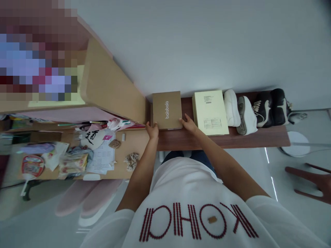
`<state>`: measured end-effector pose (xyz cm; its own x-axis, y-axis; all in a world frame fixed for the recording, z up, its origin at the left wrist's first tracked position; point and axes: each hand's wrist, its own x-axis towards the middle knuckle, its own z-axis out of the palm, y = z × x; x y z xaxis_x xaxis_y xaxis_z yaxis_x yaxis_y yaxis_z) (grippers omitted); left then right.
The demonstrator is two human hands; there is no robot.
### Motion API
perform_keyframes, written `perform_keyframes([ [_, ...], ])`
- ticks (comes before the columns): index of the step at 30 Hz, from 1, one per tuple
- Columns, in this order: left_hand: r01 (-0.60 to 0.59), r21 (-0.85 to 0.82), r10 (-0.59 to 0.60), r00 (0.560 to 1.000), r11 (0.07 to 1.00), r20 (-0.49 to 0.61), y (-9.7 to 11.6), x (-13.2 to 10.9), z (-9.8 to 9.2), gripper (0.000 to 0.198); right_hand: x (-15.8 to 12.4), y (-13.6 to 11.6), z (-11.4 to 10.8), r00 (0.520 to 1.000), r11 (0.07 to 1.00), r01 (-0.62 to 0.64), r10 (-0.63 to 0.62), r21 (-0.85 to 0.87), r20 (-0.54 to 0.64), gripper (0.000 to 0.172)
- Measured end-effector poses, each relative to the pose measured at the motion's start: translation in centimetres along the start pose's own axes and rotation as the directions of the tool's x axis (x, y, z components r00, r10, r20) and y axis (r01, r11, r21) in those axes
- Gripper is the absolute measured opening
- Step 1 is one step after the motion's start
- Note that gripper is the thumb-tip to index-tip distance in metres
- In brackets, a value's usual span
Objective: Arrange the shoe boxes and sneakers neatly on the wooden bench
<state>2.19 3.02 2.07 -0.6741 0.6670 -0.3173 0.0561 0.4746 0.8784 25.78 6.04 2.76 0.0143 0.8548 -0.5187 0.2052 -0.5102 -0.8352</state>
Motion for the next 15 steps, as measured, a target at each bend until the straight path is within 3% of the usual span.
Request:
perform_keyframes([
  [2, -0.151, 0.031, 0.152, 0.988, 0.988, -0.022, 1.3, -0.8, 0.0, 0.058, -0.2, -0.5, -2.1, 0.997, 0.998, 0.066, -0.067, -0.023, -0.039, 0.100],
  [5, -0.278, 0.024, 0.276, 0.959, 0.960, 0.070, 3.9, -2.7, 1.3, 0.058, -0.7, -1.3, -6.4, 0.988, 0.990, 0.139, -0.138, 0.015, -0.068, 0.094],
  [10, -0.261, -0.090, 0.275, 0.918, 0.961, 0.285, 7.4, -7.8, 6.7, 0.053, -1.4, -2.0, -13.6, 0.976, 0.987, 0.159, -0.152, 0.032, -0.155, 0.088],
  [15, -0.180, -0.128, 0.219, 0.859, 0.975, 0.462, 7.0, -12.6, 12.0, 0.054, -1.8, -1.1, -18.5, 0.963, 0.991, 0.134, -0.132, -0.007, -0.233, 0.084],
])
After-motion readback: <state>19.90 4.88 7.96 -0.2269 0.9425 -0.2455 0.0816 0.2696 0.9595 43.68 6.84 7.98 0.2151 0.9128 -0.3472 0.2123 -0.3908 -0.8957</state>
